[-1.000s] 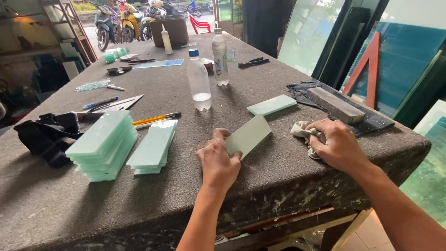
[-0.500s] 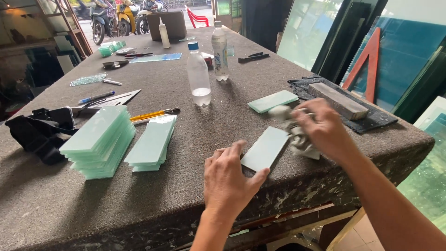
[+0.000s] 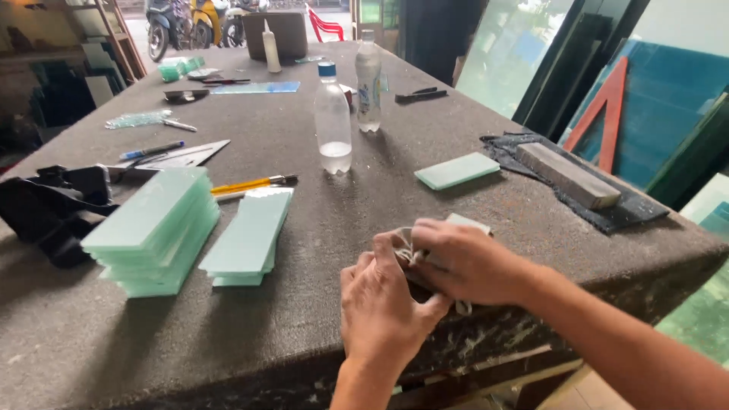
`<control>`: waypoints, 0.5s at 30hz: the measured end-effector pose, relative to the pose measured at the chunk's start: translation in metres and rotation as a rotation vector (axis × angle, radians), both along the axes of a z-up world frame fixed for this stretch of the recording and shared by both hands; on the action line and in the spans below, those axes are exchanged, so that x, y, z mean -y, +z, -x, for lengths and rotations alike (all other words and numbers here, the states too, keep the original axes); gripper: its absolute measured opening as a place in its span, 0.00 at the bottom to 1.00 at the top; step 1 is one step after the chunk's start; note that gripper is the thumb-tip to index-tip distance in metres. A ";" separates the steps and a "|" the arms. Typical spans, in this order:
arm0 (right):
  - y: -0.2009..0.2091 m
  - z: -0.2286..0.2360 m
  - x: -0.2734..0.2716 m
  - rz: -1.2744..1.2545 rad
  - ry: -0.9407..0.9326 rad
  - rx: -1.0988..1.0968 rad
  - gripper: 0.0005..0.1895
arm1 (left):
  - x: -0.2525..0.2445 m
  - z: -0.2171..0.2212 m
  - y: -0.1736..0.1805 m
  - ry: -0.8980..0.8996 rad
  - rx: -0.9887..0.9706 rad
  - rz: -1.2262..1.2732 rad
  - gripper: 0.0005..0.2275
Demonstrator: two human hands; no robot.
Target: The person wipes the surfaces of small rectangular glass panels one at a time using a cloth. They handle each panel, wipe both sides, and place it back on the table. The process is repeated for several panels.
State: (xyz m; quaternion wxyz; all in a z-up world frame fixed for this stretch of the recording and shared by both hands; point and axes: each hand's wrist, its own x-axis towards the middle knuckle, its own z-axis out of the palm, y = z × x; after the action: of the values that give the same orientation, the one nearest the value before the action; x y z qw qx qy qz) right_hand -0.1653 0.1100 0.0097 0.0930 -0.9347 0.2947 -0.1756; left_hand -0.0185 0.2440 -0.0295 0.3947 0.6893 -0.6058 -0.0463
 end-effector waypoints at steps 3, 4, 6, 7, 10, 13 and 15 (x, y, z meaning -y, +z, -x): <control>-0.027 0.034 0.047 0.134 0.033 0.024 0.08 | -0.008 0.007 -0.010 -0.002 -0.015 -0.024 0.37; -0.025 0.039 0.074 0.192 -0.205 -0.013 0.11 | -0.007 0.004 -0.005 0.010 -0.021 -0.034 0.38; -0.025 0.040 0.076 0.198 -0.268 -0.056 0.07 | -0.009 0.003 -0.008 0.026 -0.022 -0.012 0.37; -0.025 0.043 0.078 0.195 -0.345 -0.106 0.09 | -0.007 0.004 -0.009 0.029 -0.029 0.000 0.37; -0.010 0.020 0.002 0.237 0.314 0.169 0.05 | -0.007 0.003 -0.006 0.049 -0.044 -0.047 0.38; -0.014 0.021 0.018 0.271 0.207 0.080 0.04 | -0.006 0.003 -0.008 0.068 -0.031 0.029 0.37; -0.019 0.032 0.040 0.228 -0.053 0.015 0.07 | -0.010 0.003 -0.018 0.100 -0.041 0.030 0.41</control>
State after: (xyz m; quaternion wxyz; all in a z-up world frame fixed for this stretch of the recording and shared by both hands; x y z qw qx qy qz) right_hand -0.1975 0.0697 -0.0092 -0.0165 -0.9298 0.2967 -0.2174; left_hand -0.0215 0.2541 -0.0475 0.4192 0.7115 -0.5630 -0.0315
